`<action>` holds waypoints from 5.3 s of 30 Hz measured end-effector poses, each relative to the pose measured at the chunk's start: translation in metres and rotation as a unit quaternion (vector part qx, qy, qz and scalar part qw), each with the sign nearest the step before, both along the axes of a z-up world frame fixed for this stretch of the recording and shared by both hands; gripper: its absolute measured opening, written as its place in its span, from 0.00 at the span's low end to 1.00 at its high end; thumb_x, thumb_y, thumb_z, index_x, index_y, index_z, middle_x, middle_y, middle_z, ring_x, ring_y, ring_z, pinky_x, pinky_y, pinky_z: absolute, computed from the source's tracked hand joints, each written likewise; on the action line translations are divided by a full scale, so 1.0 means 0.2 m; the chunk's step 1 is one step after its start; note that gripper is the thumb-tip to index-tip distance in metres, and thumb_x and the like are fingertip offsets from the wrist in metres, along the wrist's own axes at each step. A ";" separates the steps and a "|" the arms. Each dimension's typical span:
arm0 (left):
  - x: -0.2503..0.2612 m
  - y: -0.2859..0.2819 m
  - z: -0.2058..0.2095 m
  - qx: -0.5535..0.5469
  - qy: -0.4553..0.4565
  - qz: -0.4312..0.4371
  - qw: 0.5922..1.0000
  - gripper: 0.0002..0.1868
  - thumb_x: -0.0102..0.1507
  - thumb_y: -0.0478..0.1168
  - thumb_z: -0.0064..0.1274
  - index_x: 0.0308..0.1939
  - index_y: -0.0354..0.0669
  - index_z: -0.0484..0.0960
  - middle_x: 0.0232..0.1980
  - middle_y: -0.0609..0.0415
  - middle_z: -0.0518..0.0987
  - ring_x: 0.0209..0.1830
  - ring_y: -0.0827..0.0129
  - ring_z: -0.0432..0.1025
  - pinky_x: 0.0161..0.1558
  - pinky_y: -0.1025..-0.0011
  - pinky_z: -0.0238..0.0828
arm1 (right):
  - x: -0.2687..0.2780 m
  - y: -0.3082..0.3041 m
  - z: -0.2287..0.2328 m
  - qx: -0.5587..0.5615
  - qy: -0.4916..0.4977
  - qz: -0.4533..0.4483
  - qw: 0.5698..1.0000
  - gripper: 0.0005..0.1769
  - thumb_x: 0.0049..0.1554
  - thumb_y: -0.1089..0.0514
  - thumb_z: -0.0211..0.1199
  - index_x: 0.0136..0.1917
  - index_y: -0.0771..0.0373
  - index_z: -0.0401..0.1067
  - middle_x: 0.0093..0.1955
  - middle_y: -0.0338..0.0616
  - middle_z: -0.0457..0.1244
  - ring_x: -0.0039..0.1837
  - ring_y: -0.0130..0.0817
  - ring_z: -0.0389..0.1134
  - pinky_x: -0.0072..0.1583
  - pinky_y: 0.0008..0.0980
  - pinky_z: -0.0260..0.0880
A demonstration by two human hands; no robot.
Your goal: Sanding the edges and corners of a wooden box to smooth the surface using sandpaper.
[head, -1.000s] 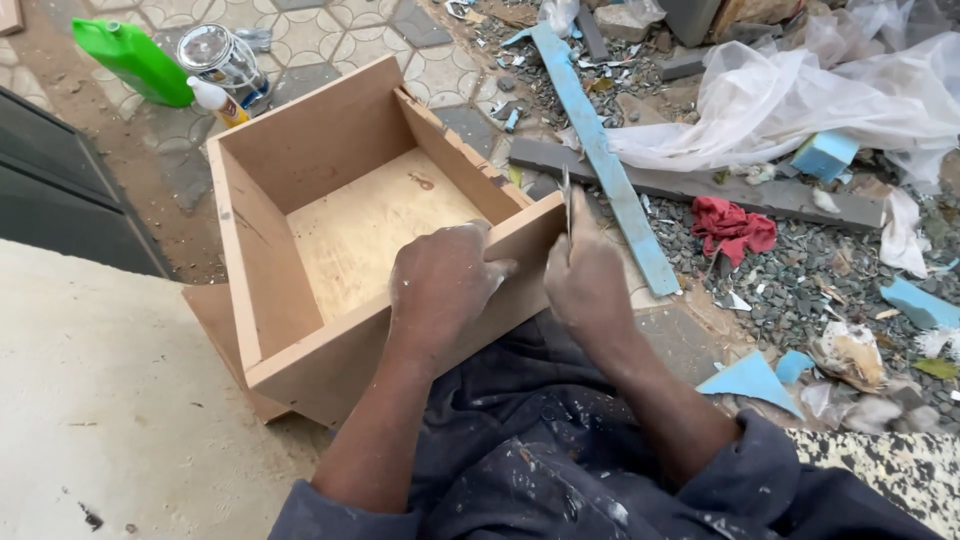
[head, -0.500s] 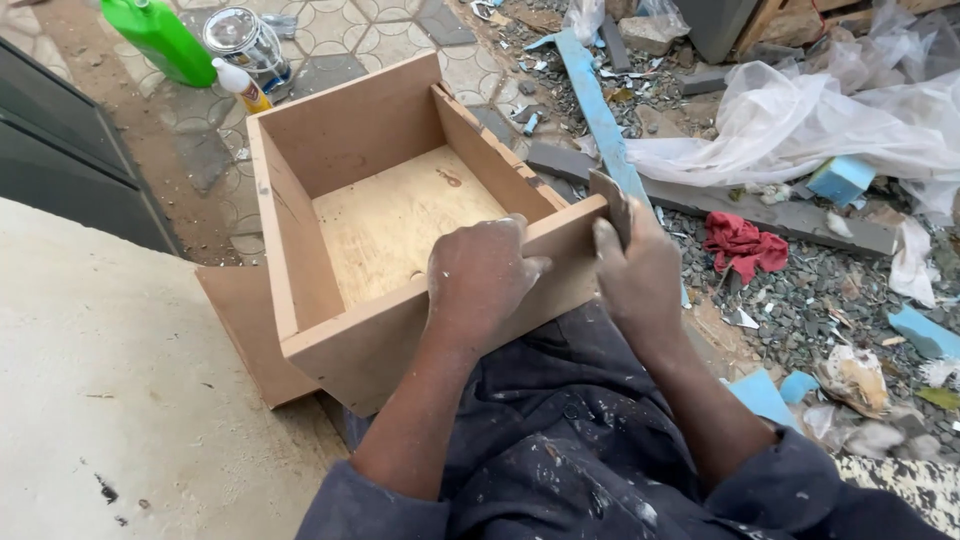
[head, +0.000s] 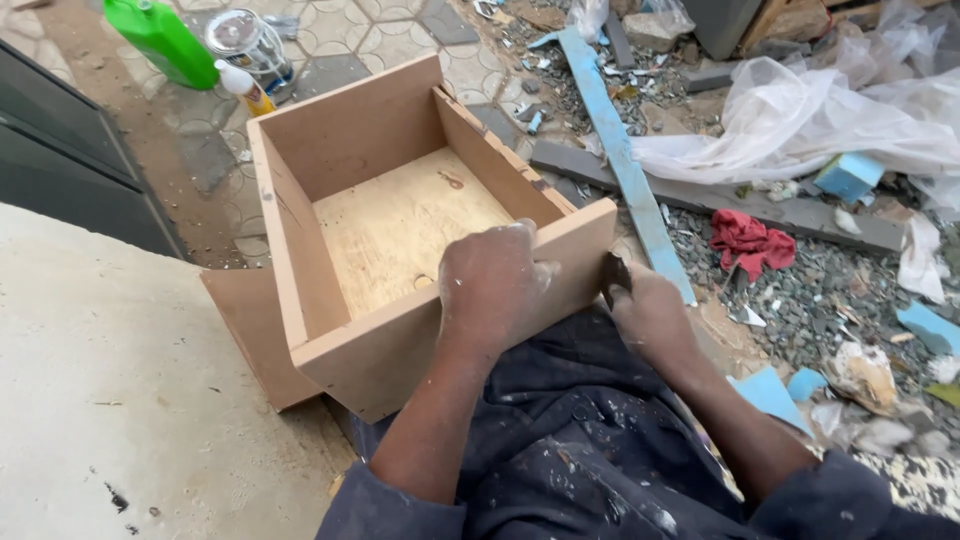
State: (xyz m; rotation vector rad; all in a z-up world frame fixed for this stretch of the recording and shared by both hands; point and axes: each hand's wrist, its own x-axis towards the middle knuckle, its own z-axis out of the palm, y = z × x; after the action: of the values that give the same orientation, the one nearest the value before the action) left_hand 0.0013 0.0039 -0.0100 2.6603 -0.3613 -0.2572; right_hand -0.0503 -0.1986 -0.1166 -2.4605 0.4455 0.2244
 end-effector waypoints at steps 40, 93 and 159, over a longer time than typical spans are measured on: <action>-0.01 0.02 0.07 0.032 0.058 0.002 0.998 0.14 0.61 0.49 0.61 0.40 0.42 0.84 0.30 0.44 0.83 0.40 0.48 0.82 0.44 0.55 0.77 | 0.04 0.07 0.33 0.488 -0.238 0.031 0.839 0.21 0.45 0.65 0.68 0.55 0.66 0.78 0.73 0.50 0.63 0.72 0.39 0.61 0.70 0.36 0.59; -0.13 0.04 0.07 0.066 0.044 0.056 0.995 0.21 0.58 0.54 0.59 0.49 0.47 0.85 0.33 0.44 0.84 0.43 0.47 0.82 0.44 0.56 0.78 | 0.05 0.00 0.14 0.000 -0.041 0.120 0.992 0.13 0.58 0.59 0.55 0.52 0.63 0.76 0.44 0.56 0.70 0.53 0.60 0.72 0.57 0.51 0.71; -0.14 0.09 0.09 -0.005 0.006 0.042 0.999 0.18 0.57 0.53 0.62 0.40 0.42 0.85 0.29 0.45 0.84 0.38 0.46 0.82 0.40 0.53 0.77 | -0.18 0.25 0.28 0.173 -0.099 -0.007 0.980 0.44 0.56 0.55 0.62 0.82 0.59 0.50 0.80 0.59 0.50 0.81 0.54 0.48 0.78 0.51 0.46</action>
State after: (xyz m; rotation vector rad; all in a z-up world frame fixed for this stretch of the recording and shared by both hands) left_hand -0.0267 0.0222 0.0072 2.6554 -0.2450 -0.2429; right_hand -0.0862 -0.1477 -0.0610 -2.1126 0.3088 0.0445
